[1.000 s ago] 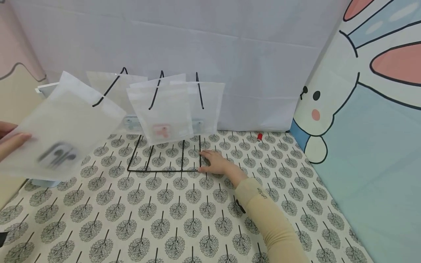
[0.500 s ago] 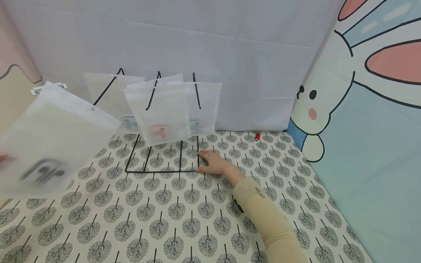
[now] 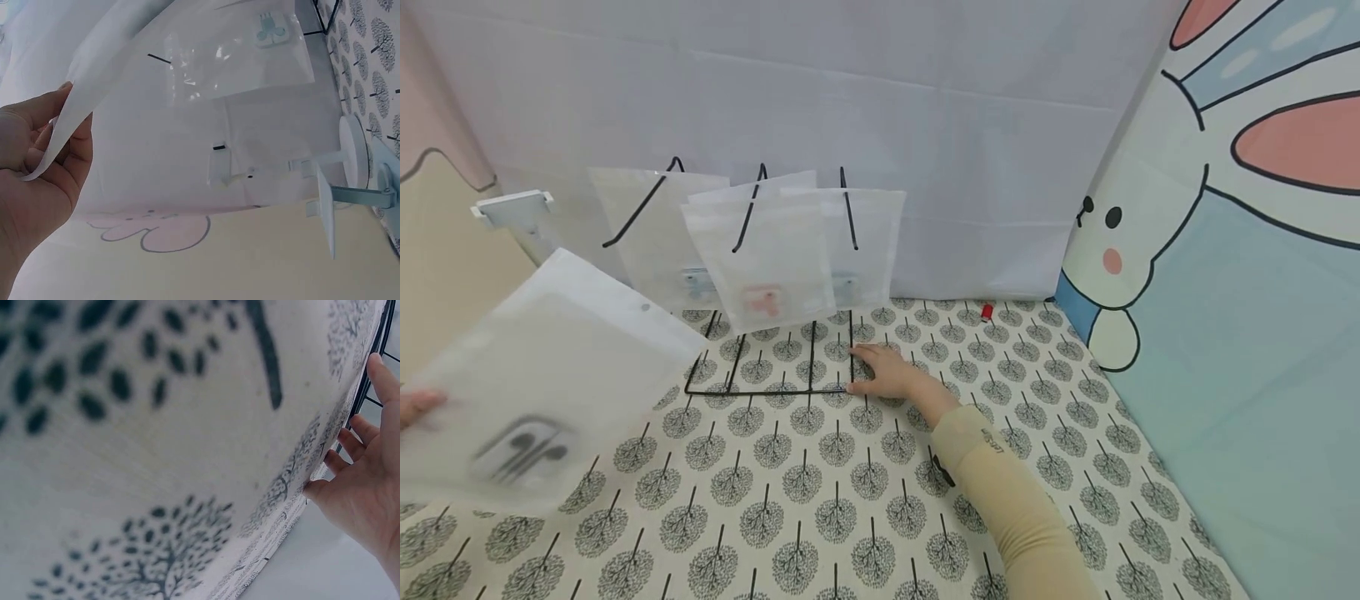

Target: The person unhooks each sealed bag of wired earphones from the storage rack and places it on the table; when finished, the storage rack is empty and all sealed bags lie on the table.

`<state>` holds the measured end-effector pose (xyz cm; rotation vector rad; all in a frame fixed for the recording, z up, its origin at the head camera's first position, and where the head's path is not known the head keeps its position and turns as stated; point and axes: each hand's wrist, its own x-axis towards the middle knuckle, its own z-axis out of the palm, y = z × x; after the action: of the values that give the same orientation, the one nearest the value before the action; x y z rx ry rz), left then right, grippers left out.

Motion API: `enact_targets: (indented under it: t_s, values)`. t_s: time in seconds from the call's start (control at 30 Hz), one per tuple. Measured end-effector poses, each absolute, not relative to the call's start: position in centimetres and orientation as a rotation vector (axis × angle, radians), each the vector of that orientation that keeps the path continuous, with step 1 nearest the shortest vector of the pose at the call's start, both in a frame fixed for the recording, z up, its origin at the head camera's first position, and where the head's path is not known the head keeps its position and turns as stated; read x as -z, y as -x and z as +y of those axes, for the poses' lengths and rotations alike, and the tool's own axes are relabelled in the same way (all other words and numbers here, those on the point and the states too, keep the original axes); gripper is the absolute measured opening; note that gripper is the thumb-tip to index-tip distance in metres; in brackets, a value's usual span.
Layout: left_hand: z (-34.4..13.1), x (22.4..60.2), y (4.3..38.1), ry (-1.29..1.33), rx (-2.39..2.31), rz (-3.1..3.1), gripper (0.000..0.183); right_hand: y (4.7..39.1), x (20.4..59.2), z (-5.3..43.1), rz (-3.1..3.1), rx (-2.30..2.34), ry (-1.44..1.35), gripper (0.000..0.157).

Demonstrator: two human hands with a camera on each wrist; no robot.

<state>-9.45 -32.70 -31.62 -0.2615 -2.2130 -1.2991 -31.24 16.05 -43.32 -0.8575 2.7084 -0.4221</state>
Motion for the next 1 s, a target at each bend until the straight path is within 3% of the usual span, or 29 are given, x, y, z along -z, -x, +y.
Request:
enact_targets:
  t_s: [0.13,0.33,0.73,1.0]
  values:
    - [-31.7,32.2,9.0,0.489,1.272,-2.176,0.014,31.3,43.2,16.0,2.711,0.426,0.858,0.079]
    - [-31.1,33.3,7.8,0.519,1.089,-2.299,0.039,31.3,43.1,16.0,2.705,0.433,0.863,0.08]
    - [-30.9,36.8,5.9,0.424,1.151,-2.543,0.054,31.4,43.5,16.2,2.693,0.433,0.843,0.08]
    - [-32.6,38.9,6.0,0.348,0.938,-2.734,0.076,31.4,43.5,16.2,2.703,0.42,0.846,0.079]
